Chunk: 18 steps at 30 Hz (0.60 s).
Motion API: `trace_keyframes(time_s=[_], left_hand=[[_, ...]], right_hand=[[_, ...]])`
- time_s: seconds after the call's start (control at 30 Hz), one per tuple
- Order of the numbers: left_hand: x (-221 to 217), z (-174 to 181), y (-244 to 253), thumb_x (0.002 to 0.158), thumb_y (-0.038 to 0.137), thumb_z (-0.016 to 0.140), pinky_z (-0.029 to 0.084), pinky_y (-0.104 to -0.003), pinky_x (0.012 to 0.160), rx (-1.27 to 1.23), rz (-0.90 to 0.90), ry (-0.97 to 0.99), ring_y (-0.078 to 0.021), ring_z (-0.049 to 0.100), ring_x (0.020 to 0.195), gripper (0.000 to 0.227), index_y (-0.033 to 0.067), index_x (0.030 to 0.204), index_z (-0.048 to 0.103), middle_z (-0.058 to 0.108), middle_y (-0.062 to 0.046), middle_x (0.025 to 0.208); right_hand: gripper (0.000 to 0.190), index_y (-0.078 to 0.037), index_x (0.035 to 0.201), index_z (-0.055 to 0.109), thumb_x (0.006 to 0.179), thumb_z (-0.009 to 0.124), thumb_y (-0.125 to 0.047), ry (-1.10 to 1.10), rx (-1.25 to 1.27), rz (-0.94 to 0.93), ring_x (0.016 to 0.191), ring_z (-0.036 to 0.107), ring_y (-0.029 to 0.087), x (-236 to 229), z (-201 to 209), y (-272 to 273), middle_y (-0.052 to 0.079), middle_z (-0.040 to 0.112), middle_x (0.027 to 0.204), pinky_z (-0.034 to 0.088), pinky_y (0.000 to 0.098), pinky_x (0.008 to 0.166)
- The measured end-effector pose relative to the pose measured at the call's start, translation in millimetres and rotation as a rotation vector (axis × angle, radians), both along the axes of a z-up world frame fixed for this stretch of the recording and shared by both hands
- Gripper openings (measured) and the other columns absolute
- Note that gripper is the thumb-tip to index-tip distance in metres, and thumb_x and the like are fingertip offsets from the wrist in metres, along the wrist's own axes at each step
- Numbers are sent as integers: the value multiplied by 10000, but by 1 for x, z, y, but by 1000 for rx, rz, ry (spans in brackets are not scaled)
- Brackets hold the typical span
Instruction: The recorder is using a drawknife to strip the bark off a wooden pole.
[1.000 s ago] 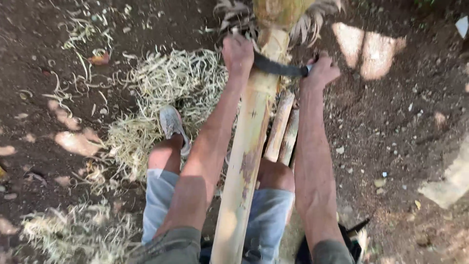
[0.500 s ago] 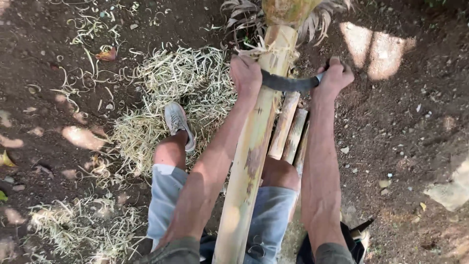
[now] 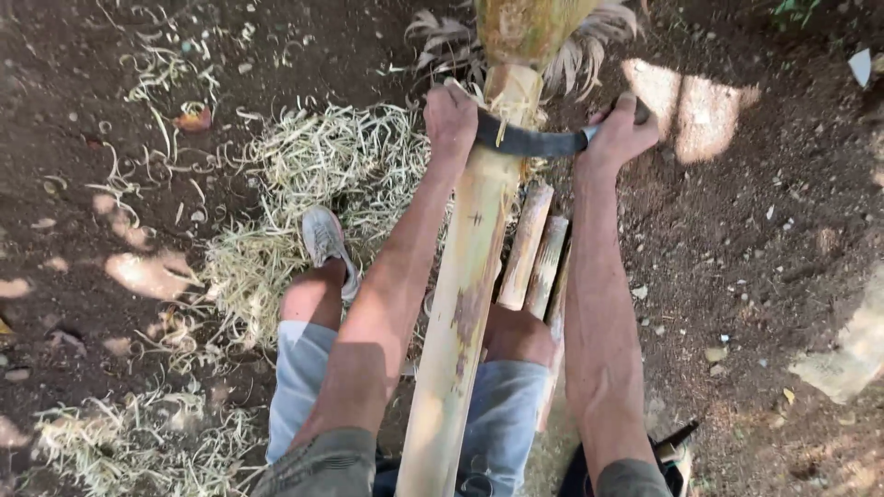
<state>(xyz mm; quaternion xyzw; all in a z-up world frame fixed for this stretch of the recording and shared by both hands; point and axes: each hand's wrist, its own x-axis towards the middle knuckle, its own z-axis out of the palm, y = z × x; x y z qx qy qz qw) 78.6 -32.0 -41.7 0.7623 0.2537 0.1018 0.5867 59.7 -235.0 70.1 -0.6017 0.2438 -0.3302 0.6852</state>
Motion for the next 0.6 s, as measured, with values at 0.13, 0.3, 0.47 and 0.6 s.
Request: trace_keyframes(time_s=[0.13, 0.3, 0.47, 0.6], left_hand=[[-19, 39, 12, 1042, 318, 416, 486, -559, 811, -215, -49, -22, -491, 677, 857, 420, -39, 907, 590, 684, -299, 862], [-15, 3, 1, 1055, 297, 426, 477, -558, 785, -90, -61, -27, -479, 655, 848, 381, -19, 912, 582, 646, -296, 903], [-16, 30, 5, 1070, 307, 375, 453, -527, 747, -135, -35, -241, -395, 609, 745, 384, -2, 923, 549, 599, -210, 787], [18, 6, -6, 1117, 359, 365, 441, -517, 783, 27, -8, -340, -356, 561, 797, 421, 15, 947, 539, 557, -175, 805]], right_hand=[[149, 49, 1017, 533, 910, 617, -11, 2, -1, -9, 441, 563, 150, -3, 9, 4, 110, 594, 705, 493, 290, 329], [182, 94, 1068, 530, 959, 620, -22, -22, -28, 32, 460, 568, 148, 0, -14, -15, 115, 626, 740, 493, 295, 360], [240, 66, 1127, 551, 971, 618, -103, -36, -94, 40, 453, 576, 136, 4, -6, -6, 97, 629, 711, 493, 292, 346], [265, 50, 1129, 577, 980, 631, -163, -79, -192, 41, 469, 608, 129, 18, -3, -13, 84, 629, 702, 540, 292, 364]])
